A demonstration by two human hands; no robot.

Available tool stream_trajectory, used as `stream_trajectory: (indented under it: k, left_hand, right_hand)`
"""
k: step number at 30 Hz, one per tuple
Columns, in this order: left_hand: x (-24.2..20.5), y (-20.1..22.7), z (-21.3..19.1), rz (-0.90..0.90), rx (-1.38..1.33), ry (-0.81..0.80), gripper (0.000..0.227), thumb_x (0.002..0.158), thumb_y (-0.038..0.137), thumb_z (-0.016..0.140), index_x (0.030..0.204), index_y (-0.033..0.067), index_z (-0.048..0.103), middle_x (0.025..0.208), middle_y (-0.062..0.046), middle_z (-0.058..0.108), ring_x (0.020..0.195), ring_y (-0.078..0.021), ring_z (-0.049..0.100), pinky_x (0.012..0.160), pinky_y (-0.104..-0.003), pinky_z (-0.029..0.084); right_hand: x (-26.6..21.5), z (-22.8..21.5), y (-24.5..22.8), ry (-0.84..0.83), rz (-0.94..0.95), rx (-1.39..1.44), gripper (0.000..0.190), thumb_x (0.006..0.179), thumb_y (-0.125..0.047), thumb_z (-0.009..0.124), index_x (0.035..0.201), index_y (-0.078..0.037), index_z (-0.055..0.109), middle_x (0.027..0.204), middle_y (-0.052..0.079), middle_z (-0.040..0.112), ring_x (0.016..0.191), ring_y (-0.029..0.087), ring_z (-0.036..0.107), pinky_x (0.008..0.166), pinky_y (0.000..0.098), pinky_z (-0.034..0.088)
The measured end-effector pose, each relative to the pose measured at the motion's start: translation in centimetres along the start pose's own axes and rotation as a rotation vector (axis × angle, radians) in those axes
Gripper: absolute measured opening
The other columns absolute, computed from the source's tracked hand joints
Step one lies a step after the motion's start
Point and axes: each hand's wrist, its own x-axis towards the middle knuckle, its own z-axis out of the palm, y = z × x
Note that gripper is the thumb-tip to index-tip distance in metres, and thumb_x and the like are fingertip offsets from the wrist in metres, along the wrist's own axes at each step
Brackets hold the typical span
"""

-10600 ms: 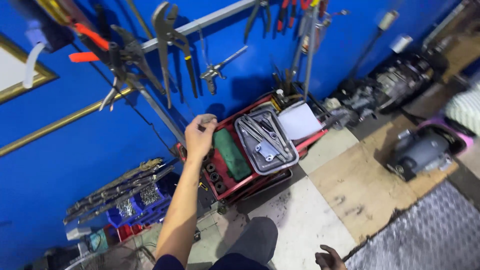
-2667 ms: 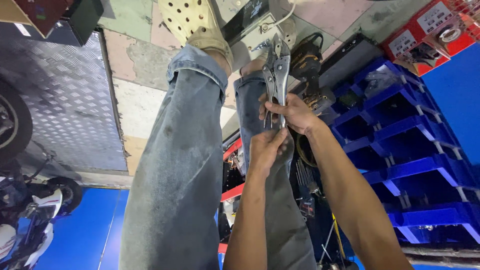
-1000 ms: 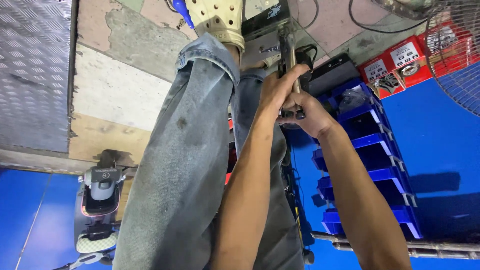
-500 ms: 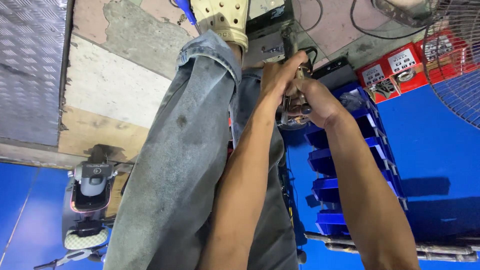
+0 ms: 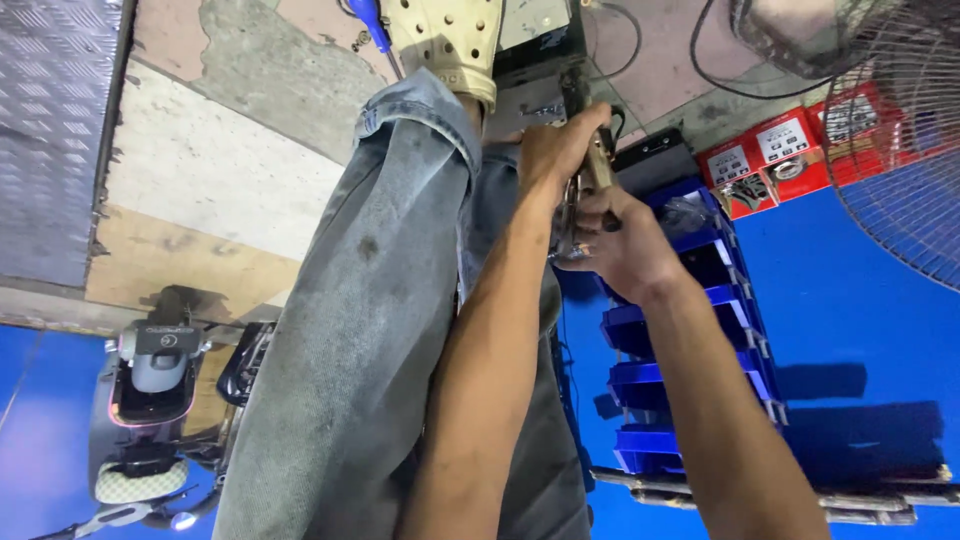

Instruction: The person sits on the floor and uses a pair of pliers to clamp and manipulate a metal box with wires. They then use scissors to cut the wires and a screwdriver to work on the box's components.

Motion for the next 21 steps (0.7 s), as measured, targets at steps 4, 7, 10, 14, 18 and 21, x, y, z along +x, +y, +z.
stream_trajectory:
  k: [4, 7, 10, 14, 18, 21]
  left_hand:
    - [-1.1, 1.3, -0.8, -0.011, -0.015, -0.019, 0.098, 0.049, 0.064, 0.073, 0.121, -0.0026, 0.073, 0.135, -0.020, 0.068, 0.132, -0.0320, 0.061, 0.105, -0.046, 0.050]
    - [-1.3, 1.3, -0.9, -0.034, -0.035, -0.031, 0.101, 0.049, 0.064, 0.072, 0.124, -0.0029, 0.071, 0.137, -0.021, 0.067, 0.134, -0.0313, 0.060, 0.107, -0.045, 0.049]
    - [-0.6, 1.2, -0.6, -0.030, -0.047, -0.043, 0.098, 0.050, 0.062, 0.073, 0.124, -0.0018, 0.071, 0.136, -0.019, 0.068, 0.134, -0.0302, 0.060, 0.108, -0.043, 0.049]
    - [-1.9, 2.3, -1.3, 0.021, -0.093, -0.039, 0.098, 0.052, 0.066, 0.068, 0.125, 0.0001, 0.072, 0.134, -0.017, 0.069, 0.131, -0.0305, 0.062, 0.108, -0.042, 0.050]
    - [-1.5, 0.8, -1.3, 0.032, -0.175, -0.038, 0.094, 0.051, 0.062, 0.073, 0.121, -0.0008, 0.074, 0.129, -0.021, 0.071, 0.129, -0.0339, 0.063, 0.102, -0.046, 0.052]
    - [-1.6, 0.4, -1.3, -0.018, -0.249, -0.006, 0.090, 0.056, 0.058, 0.076, 0.120, -0.0055, 0.072, 0.126, -0.027, 0.070, 0.128, -0.0364, 0.063, 0.097, -0.049, 0.052]
  right_hand:
    - [1.2, -0.8, 0.4, -0.003, 0.004, 0.117, 0.069, 0.089, -0.022, 0.056, 0.147, 0.007, 0.030, 0.111, 0.014, 0.040, 0.123, 0.041, 0.044, 0.113, 0.0799, 0.026]
    - [1.2, -1.5, 0.5, 0.008, 0.019, 0.130, 0.074, 0.090, -0.024, 0.056, 0.152, 0.004, 0.028, 0.116, 0.015, 0.043, 0.123, 0.040, 0.046, 0.110, 0.0811, 0.028]
    - [1.3, -2.1, 0.2, -0.007, 0.003, 0.106, 0.081, 0.091, -0.027, 0.056, 0.158, 0.003, 0.021, 0.131, 0.022, 0.043, 0.132, 0.045, 0.042, 0.109, 0.0830, 0.029]
    - [1.0, -0.6, -1.2, 0.013, -0.002, 0.149, 0.064, 0.092, -0.027, 0.059, 0.145, 0.001, 0.039, 0.105, 0.009, 0.044, 0.109, 0.034, 0.052, 0.104, 0.0792, 0.035]
    - [0.5, -0.1, -1.2, 0.014, 0.023, 0.046, 0.023, 0.092, -0.034, 0.056, 0.091, -0.013, 0.048, 0.086, 0.001, 0.033, 0.098, 0.030, 0.051, 0.097, 0.0683, 0.043]
    - [1.4, -1.6, 0.8, 0.028, -0.013, 0.033, 0.050, 0.093, -0.028, 0.054, 0.133, 0.000, 0.048, 0.112, 0.019, 0.048, 0.120, 0.042, 0.048, 0.106, 0.0792, 0.035]
